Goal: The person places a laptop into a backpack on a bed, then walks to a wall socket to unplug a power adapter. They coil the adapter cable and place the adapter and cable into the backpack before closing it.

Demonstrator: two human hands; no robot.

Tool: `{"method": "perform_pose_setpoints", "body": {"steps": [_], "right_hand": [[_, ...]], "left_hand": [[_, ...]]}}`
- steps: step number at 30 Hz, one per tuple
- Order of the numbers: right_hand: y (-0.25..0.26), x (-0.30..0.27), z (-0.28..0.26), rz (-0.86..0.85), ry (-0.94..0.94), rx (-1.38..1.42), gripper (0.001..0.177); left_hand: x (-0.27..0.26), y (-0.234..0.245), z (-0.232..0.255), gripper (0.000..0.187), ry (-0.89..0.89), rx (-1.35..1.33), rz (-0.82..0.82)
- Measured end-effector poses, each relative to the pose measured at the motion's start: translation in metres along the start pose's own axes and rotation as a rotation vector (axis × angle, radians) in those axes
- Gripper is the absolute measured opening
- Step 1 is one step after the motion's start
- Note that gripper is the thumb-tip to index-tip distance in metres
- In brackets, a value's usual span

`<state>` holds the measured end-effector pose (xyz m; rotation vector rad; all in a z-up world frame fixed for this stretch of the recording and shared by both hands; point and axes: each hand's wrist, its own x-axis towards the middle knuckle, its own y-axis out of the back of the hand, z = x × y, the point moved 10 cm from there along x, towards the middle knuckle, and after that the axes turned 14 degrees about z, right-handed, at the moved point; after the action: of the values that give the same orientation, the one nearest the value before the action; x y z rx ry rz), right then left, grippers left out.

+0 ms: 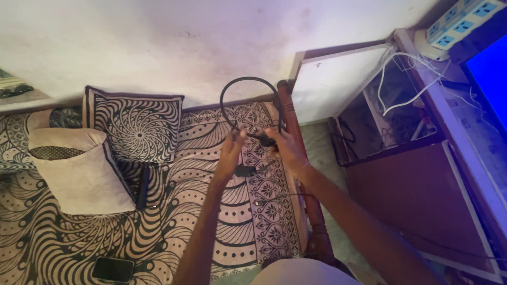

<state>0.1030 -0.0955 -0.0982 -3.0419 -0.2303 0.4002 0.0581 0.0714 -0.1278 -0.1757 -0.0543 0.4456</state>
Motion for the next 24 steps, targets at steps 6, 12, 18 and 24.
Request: {"method": "perform_pose_setpoints", "body": {"steps": [6,12,18,24], "right_hand": [[-0.016,-0.011,-0.030,-0.014,-0.089,0.084,0.038],[-0.060,-0.081,-0.097,-0.220,-0.208,0.295,0.038],[-0.054,-0.149,-0.171,-0.331,-0.207,0.341,0.048],[-0.009,-0.188,-0.242,-0.489,-0.136,0.436,0.045]], "left_hand": [[-0.059,0.005,-0.063,0.102,0.044,0.467,-0.191],[-0.089,0.026,-0.124,0.082,-0.188,0.830,0.170],[-0.118,0.027,-0.136,0.052,-0.249,0.728,0.227],[-0.138,-0.005,-0.124,0.053,-0.227,0.617,0.062]]}}
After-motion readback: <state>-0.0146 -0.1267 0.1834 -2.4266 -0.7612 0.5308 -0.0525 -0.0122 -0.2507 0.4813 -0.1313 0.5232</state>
